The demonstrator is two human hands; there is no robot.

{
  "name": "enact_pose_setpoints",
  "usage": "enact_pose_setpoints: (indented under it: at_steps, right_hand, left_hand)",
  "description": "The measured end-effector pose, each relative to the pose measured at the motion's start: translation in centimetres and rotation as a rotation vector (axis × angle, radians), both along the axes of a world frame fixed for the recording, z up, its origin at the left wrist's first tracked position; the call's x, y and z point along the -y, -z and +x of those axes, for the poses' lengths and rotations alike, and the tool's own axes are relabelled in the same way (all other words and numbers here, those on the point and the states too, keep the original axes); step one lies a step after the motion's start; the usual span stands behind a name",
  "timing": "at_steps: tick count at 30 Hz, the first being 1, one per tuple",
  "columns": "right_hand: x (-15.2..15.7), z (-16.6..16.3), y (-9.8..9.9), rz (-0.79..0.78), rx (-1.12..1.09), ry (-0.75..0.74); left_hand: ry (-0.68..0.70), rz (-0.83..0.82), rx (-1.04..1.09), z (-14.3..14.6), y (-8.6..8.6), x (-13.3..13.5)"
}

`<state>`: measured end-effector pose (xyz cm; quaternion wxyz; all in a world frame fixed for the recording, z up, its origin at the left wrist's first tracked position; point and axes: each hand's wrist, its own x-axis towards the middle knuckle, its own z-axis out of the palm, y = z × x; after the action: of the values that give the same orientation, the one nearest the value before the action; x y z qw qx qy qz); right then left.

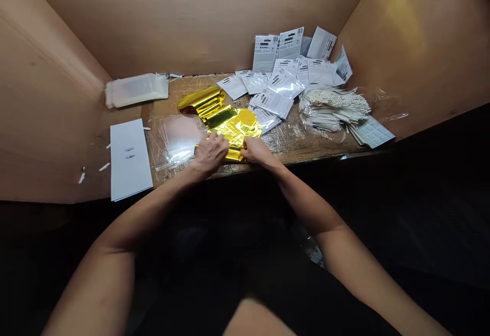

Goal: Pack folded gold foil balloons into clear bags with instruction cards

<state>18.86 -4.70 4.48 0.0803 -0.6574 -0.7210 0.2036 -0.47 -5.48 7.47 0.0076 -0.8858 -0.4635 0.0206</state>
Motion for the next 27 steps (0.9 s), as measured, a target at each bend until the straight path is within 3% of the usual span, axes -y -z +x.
enact_pose_setpoints:
  at_steps: [3,6,8,10,12,14,18,22,27]
  right_hand:
    - [-0.3,1.1,-0.1,-0.041,-0.097,-0.012]
    - [0.1,3.3,-0.8,-0.143,-0.427,0.022]
    - [0.7,4.4,-1.4,-0.095,-0.81,0.109]
    - [1.6,4.5,-2.0,-0.01,-1.149,0.148]
    - [2.8,3.4,-2.5,-0.036,-1.322,0.063]
    - [4.1,1.6,-2.7,-0.121,-1.347,-0.068]
    - [5.7,-0.6,-2.7,-0.196,-1.348,-0.119]
    - [5.7,-0.5,-1.7,-0.27,-1.407,-0.019]
    - [4.6,-0.8,-0.2,-0.177,-1.431,0.061]
  left_hand:
    - [0.176,-0.018,0.04,1.3,1.0,2.3]
    - [0.119,-0.033,0.206,0.9,2.1,3.2]
    - [-0.029,-0.096,0.516,0.1,2.1,3.4]
    - [-0.177,-0.251,0.967,-0.6,1.4,3.7]
    - [-0.283,-0.473,1.375,-0.8,0.5,4.3]
    - [-0.323,-0.675,1.592,-0.7,-0.3,4.9]
    - [-0.319,-0.88,1.641,-0.8,-0.7,5.8]
    - [-0.343,-0.832,1.642,-1.6,-0.2,5.8]
    - [-0.175,-1.017,1.452,-2.7,-0.2,5.9]
